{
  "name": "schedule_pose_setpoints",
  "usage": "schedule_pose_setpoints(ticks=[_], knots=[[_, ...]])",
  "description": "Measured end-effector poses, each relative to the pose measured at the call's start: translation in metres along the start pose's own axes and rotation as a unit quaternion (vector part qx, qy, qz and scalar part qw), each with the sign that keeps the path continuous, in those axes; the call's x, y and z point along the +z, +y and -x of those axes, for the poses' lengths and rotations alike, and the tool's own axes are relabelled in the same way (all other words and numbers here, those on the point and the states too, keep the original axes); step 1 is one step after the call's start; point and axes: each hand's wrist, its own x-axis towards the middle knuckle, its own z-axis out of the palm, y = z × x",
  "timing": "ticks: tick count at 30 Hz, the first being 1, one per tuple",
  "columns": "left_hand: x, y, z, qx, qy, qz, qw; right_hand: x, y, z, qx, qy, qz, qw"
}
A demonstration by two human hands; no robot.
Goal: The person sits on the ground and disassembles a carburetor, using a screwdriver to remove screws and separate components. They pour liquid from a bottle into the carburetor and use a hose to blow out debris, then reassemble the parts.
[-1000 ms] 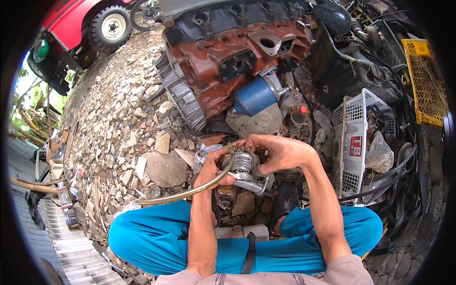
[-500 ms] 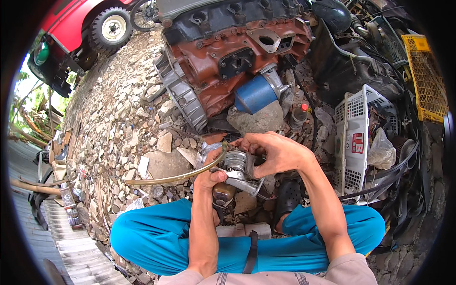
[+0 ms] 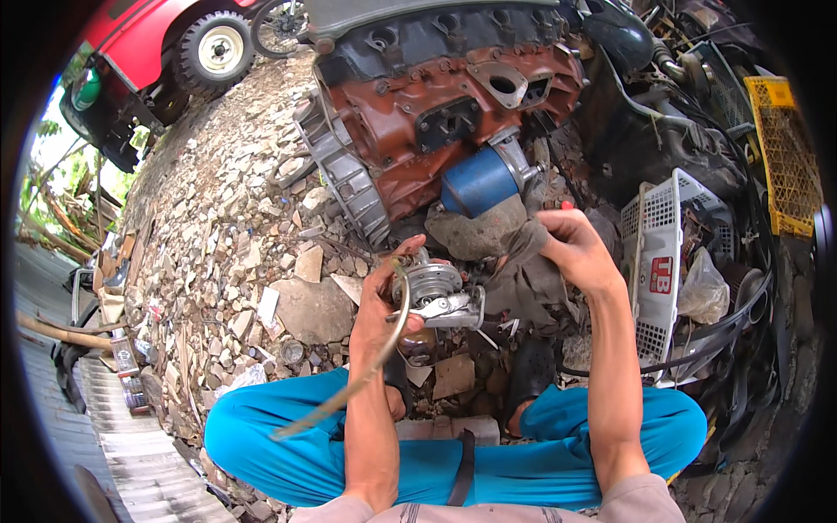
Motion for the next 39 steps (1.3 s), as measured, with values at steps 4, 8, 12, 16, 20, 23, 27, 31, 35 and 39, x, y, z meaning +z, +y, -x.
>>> schedule_pose_setpoints(ticks=[4, 8, 12, 16, 20, 23, 27, 31, 35, 39], knots=[[-0.009, -0.004, -0.003, 0.066, 0.019, -0.059, 0.996, 0.032, 0.0, -0.003, -0.184, -0.056, 0.256, 0.947], [-0.014, -0.004, -0.005, 0.099, 0.031, -0.16, 0.982, 0.072, 0.006, -0.002, -0.268, 0.019, 0.512, 0.816], [-0.022, -0.015, -0.004, 0.112, 0.1, -0.201, 0.968, 0.09, 0.025, -0.006, -0.251, 0.081, 0.578, 0.772], [-0.018, -0.014, -0.004, 0.076, 0.085, -0.169, 0.979, 0.087, 0.024, -0.01, -0.23, 0.06, 0.6, 0.764], [-0.022, -0.024, -0.005, 0.087, 0.11, -0.197, 0.97, 0.08, 0.042, -0.018, -0.229, 0.052, 0.486, 0.842], [-0.016, -0.027, -0.007, 0.063, 0.137, -0.163, 0.975, 0.071, 0.064, -0.025, -0.176, 0.05, 0.259, 0.948], [0.001, -0.023, -0.016, 0.059, 0.18, -0.209, 0.959, 0.065, 0.073, -0.025, -0.2, 0.063, 0.258, 0.943], [-0.009, -0.035, -0.023, 0.11, 0.188, -0.122, 0.968, 0.065, 0.067, -0.024, -0.187, 0.003, 0.113, 0.976], [-0.008, -0.048, -0.023, 0.071, 0.229, -0.041, 0.97, 0.04, 0.06, -0.031, -0.049, 0.069, -0.22, 0.972], [0.001, -0.035, -0.02, 0.128, 0.18, -0.148, 0.964, 0.011, 0.062, -0.031, -0.108, 0.185, -0.227, 0.95]])
